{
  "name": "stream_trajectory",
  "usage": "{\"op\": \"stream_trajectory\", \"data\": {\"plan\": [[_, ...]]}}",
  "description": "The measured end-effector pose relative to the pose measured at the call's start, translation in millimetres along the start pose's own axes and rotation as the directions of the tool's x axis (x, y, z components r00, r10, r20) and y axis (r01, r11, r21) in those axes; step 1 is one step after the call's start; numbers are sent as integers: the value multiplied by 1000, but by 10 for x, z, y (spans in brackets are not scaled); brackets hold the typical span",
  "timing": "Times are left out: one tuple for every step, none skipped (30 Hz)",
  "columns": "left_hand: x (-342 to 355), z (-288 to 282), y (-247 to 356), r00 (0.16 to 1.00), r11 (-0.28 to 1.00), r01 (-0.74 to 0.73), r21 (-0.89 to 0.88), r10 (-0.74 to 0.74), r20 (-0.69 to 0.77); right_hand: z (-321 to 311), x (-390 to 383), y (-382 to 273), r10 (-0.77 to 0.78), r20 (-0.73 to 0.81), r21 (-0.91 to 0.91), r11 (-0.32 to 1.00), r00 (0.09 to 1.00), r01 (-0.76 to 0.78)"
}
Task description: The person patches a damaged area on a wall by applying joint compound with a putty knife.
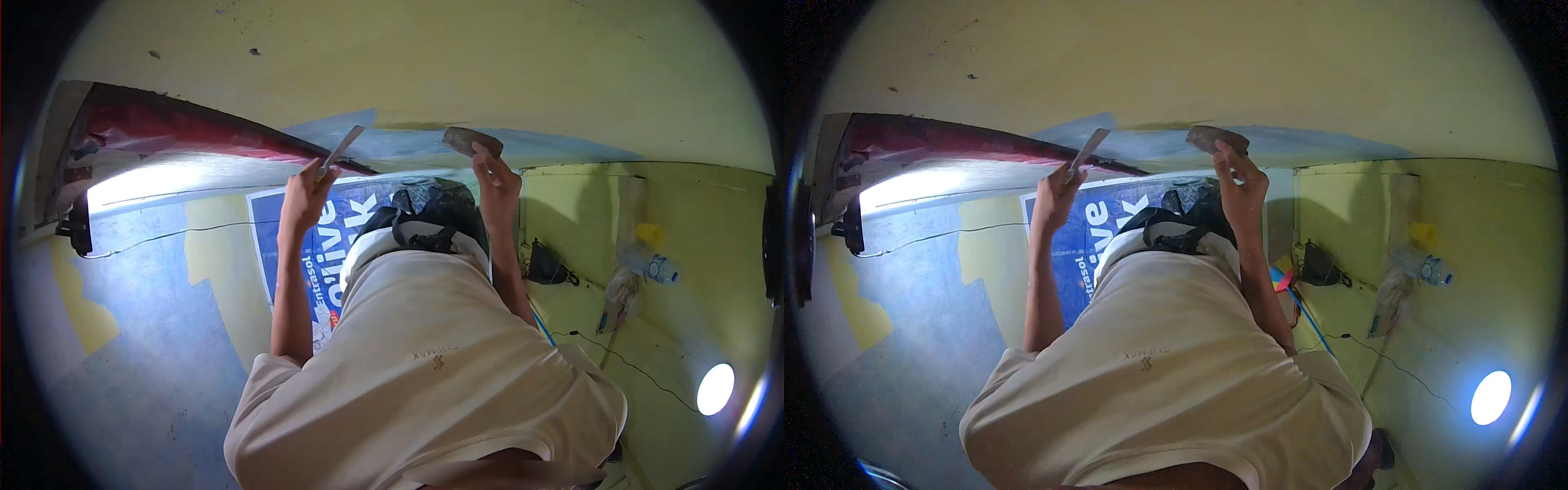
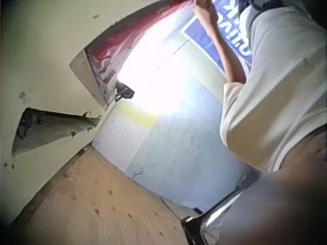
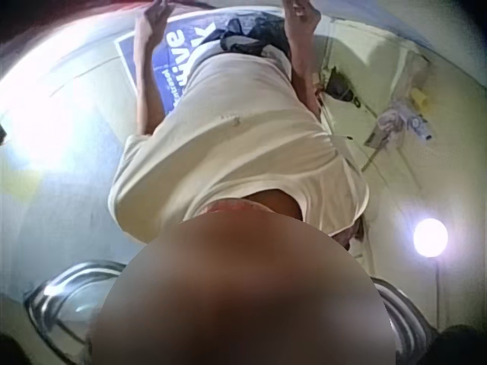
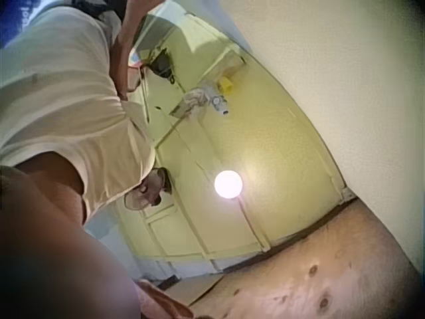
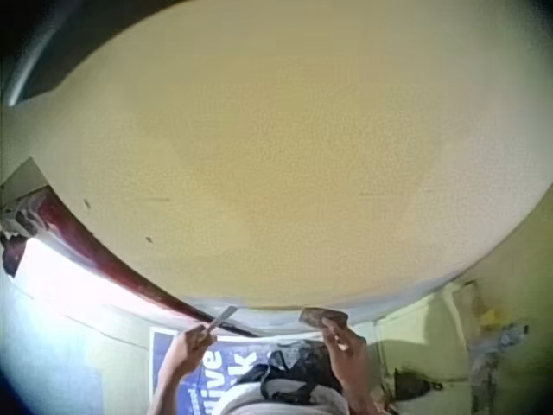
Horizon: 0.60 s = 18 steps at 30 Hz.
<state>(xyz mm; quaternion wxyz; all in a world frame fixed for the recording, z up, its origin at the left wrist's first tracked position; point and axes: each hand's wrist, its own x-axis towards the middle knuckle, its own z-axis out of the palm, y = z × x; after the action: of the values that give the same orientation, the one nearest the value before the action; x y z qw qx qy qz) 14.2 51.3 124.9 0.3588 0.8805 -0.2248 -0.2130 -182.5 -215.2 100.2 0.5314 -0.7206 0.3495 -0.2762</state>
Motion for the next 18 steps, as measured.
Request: {"op": "stream_trajectory", "data": {"plan": [[25, 50, 62, 999, 999, -34, 41, 34, 7, -6, 6, 24, 12, 15, -14, 1000, 1000, -11], [45, 71, 92, 998, 994, -68, 82, 67, 15, -2, 8, 38, 23, 31, -28, 999, 999, -22], [35, 85, 40, 994, 992, -109, 71, 108, 6, 21, -14, 44, 19, 30, -26, 1000, 999, -18], [48, 118, 13, 993, 991, -118, 66, 118, 5, 4, -4, 20, 19, 32, -19, 1000, 999, -19], [9, 98, -40, 998, 998, -69, -3, 69, -4, -7, -14, -4, 22, 38, -9, 1000, 999, -22], [-20, 83, -80, 1000, 997, -20, -73, 19, -10, -36, -19, 34, 17, 35, -9, 1000, 999, -17], [-39, 39, -79, 1000, 1000, 7, -22, -7, -15, -27, -36, 71, 30, 45, -6, 1000, 999, -30], [-22, 43, -54, 1000, 1000, 5, -21, -5, -20, -15, -43, 98, 43, 56, -4, 999, 998, -43], [-3, 81, -7, 999, 999, -44, -8, 44, -26, -6, -38, 119, 38, 57, 0, 999, 998, -38], [-4, 128, 61, 996, 996, -89, 2, 89, -31, -5, -33, 92, 36, 65, 8, 999, 997, -36], [8, 162, 110, 997, 996, -82, 35, 82, -9, -6, -31, 67, 33, 74, 17, 999, 997, -35], [0, 154, 78, 997, 996, -79, 34, 80, -15, 5, -44, 39, 30, 79, 18, 999, 996, -31], [-15, 150, 50, 999, 999, -34, -9, 34, -18, 6, -50, 1, 36, 85, 25, 999, 996, -39], [-27, 155, 36, 1000, 999, 10, -53, -11, -19, 3, -41, -19, 43, 90, 33, 998, 995, -46], [-21, 178, 39, 999, 999, -22, -37, 21, -35, -18, -18, 50, 37, 97, 33, 999, 995, -40], [1, 201, 98, 999, 999, -20, -38, 19, -42, -36, -12, 171, 31, 101, 6, 999, 994, -32], [31, 237, 181, 998, 998, -62, 6, 62, -25, -26, -26, 200, 27, 102, -20, 999, 994, -25], [46, 234, 232, 994, 993, -104, 49, 105, -6, -2, -49, 216, 25, 105, -20, 1000, 994, -23]]}}
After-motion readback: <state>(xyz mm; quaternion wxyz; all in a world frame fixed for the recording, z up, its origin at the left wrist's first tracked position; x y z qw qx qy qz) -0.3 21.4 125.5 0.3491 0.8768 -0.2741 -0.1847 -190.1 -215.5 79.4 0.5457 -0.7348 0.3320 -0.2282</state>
